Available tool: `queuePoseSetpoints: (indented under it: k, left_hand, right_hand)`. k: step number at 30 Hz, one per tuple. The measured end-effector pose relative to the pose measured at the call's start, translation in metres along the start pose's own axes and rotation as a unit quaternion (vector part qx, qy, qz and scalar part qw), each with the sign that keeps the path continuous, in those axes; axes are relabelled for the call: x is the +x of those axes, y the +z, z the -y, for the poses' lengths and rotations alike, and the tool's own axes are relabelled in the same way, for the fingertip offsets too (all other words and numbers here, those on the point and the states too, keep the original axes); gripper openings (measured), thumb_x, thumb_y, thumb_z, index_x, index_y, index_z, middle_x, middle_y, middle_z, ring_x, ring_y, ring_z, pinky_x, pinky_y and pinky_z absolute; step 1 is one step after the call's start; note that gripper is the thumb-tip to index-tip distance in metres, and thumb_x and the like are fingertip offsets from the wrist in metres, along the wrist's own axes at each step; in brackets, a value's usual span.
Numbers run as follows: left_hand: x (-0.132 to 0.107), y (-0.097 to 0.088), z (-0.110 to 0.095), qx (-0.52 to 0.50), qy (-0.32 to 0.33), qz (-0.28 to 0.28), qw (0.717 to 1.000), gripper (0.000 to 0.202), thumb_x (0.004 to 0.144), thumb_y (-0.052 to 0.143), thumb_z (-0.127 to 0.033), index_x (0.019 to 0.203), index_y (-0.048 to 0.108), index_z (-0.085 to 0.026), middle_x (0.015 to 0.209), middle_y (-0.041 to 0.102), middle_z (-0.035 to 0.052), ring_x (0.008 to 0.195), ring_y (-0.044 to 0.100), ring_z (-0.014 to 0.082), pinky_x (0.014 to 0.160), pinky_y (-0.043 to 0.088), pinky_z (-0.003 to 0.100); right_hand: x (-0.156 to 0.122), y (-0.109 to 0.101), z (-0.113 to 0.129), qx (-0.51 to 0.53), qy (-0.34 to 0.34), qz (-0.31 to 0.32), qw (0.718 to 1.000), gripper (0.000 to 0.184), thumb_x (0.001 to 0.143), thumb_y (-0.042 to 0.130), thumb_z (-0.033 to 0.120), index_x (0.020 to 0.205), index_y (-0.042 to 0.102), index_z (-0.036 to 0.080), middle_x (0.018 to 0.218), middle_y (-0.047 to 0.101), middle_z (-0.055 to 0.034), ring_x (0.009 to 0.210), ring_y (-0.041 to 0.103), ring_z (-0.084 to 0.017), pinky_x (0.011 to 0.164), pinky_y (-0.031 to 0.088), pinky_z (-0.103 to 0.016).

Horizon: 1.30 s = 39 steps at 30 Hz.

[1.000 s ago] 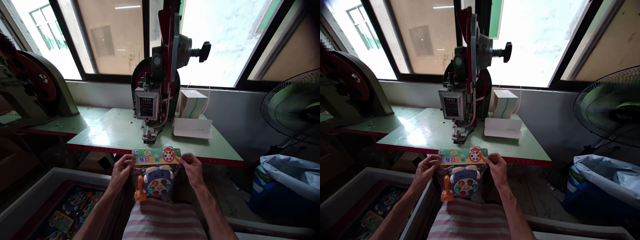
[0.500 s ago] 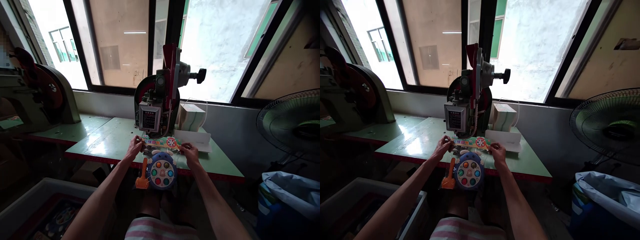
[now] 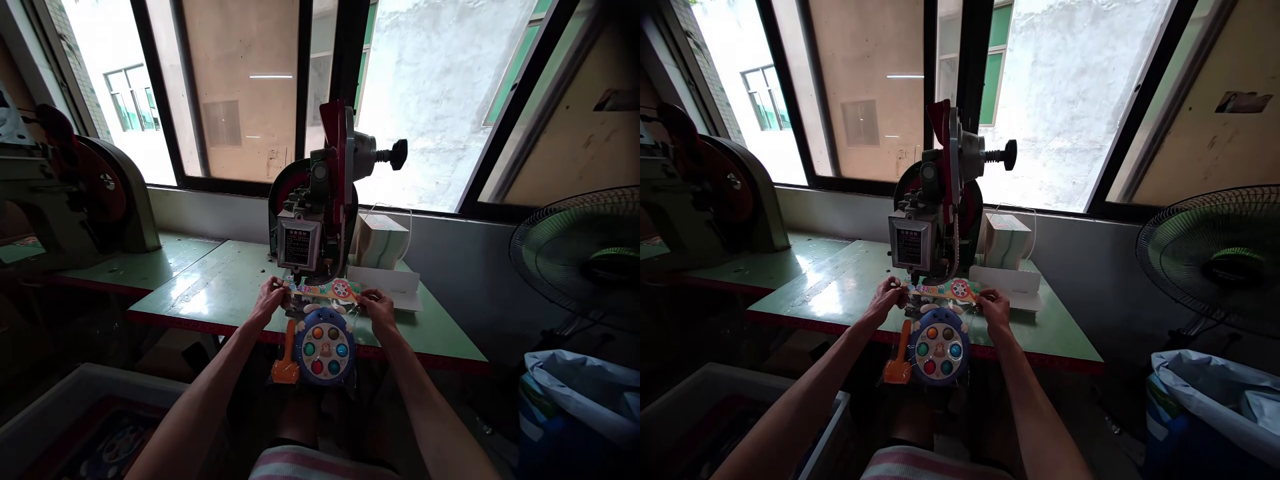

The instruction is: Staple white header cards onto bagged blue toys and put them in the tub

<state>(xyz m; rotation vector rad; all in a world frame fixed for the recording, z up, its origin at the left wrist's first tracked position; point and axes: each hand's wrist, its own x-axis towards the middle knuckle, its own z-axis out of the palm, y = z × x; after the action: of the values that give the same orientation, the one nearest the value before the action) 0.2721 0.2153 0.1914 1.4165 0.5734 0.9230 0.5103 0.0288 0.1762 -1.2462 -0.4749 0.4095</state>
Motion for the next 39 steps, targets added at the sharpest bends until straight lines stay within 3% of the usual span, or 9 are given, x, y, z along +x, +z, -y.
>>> queuePoseSetpoints:
  k: [6,14,18,25,29,32,35,39]
  left_hand:
    - [-0.006,-0.006,-0.004,-0.012,0.011,-0.007,1.000,0.029,0.073,0.070,-0.031,0.085,0.044,-0.026,0.053,0.064,-0.0051,0.043,0.056,0.0140,0.045,0.042,0.024]
    - [-0.017,-0.052,-0.022,0.003,-0.003,-0.055,0.998,0.039,0.069,0.078,-0.034,0.084,0.044,-0.024,0.054,0.068,-0.0029,0.044,0.058,0.0143,0.045,0.044,0.024]
    - [-0.020,-0.062,-0.027,0.000,-0.012,-0.072,0.997,0.041,0.066,0.081,-0.034,0.083,0.045,-0.024,0.054,0.068,-0.0028,0.043,0.058,0.0142,0.045,0.044,0.024]
    - [-0.020,-0.063,-0.019,-0.042,-0.031,-0.099,0.994,0.044,0.064,0.086,-0.032,0.082,0.047,-0.023,0.055,0.069,-0.0021,0.042,0.060,0.0135,0.045,0.045,0.023]
    - [-0.025,-0.060,-0.012,-0.086,-0.053,-0.114,0.988,0.036,0.070,0.085,-0.030,0.086,0.054,-0.020,0.063,0.074,0.0014,0.052,0.069,0.0144,0.058,0.056,0.025]
    - [-0.032,-0.049,-0.010,-0.110,-0.091,-0.084,0.986,0.027,0.075,0.083,-0.033,0.086,0.064,-0.016,0.075,0.079,0.0090,0.067,0.076,0.0201,0.067,0.062,0.029]
    - [-0.039,-0.034,-0.015,-0.118,-0.149,-0.019,0.981,0.032,0.077,0.083,-0.042,0.087,0.073,-0.012,0.090,0.081,0.0185,0.081,0.079,0.0309,0.068,0.065,0.037]
    - [-0.041,-0.024,-0.026,-0.123,-0.165,-0.003,0.979,0.033,0.078,0.083,-0.042,0.090,0.077,-0.011,0.094,0.082,0.0192,0.084,0.079,0.0327,0.066,0.065,0.038]
  right_hand:
    - [0.002,0.008,0.002,0.012,0.001,0.013,1.000,0.036,0.047,0.090,0.034,0.069,0.067,0.019,0.060,0.067,-0.0008,0.054,0.061,-0.016,0.050,0.047,-0.027]
    - [-0.003,0.058,-0.008,0.038,0.006,0.065,0.997,0.034,0.050,0.089,0.035,0.068,0.065,0.020,0.058,0.064,0.0012,0.053,0.060,-0.016,0.051,0.047,-0.028]
    - [-0.005,0.070,-0.013,0.045,0.012,0.082,0.996,0.032,0.052,0.088,0.033,0.071,0.066,0.019,0.061,0.066,0.0005,0.056,0.062,-0.016,0.056,0.050,-0.029]
    - [-0.005,0.069,-0.016,0.050,0.025,0.077,0.995,0.037,0.051,0.090,0.036,0.073,0.065,0.019,0.062,0.066,0.0008,0.057,0.061,-0.015,0.058,0.051,-0.029]
    - [-0.008,0.071,-0.015,0.058,0.030,0.064,0.996,0.042,0.050,0.091,0.037,0.077,0.065,0.019,0.065,0.068,-0.0004,0.060,0.064,-0.017,0.061,0.053,-0.031]
    - [-0.009,0.074,-0.016,0.065,0.035,0.045,0.996,0.045,0.050,0.092,0.039,0.080,0.064,0.020,0.066,0.069,-0.0015,0.061,0.065,-0.018,0.062,0.054,-0.032]
    - [-0.010,0.077,-0.017,0.068,0.037,0.024,0.997,0.049,0.050,0.092,0.042,0.083,0.062,0.021,0.067,0.070,-0.0025,0.063,0.066,-0.020,0.062,0.055,-0.033]
    - [-0.022,0.075,-0.017,0.069,0.042,0.030,0.996,0.053,0.056,0.091,0.050,0.091,0.066,0.020,0.074,0.074,-0.0060,0.069,0.069,-0.024,0.064,0.056,-0.035]
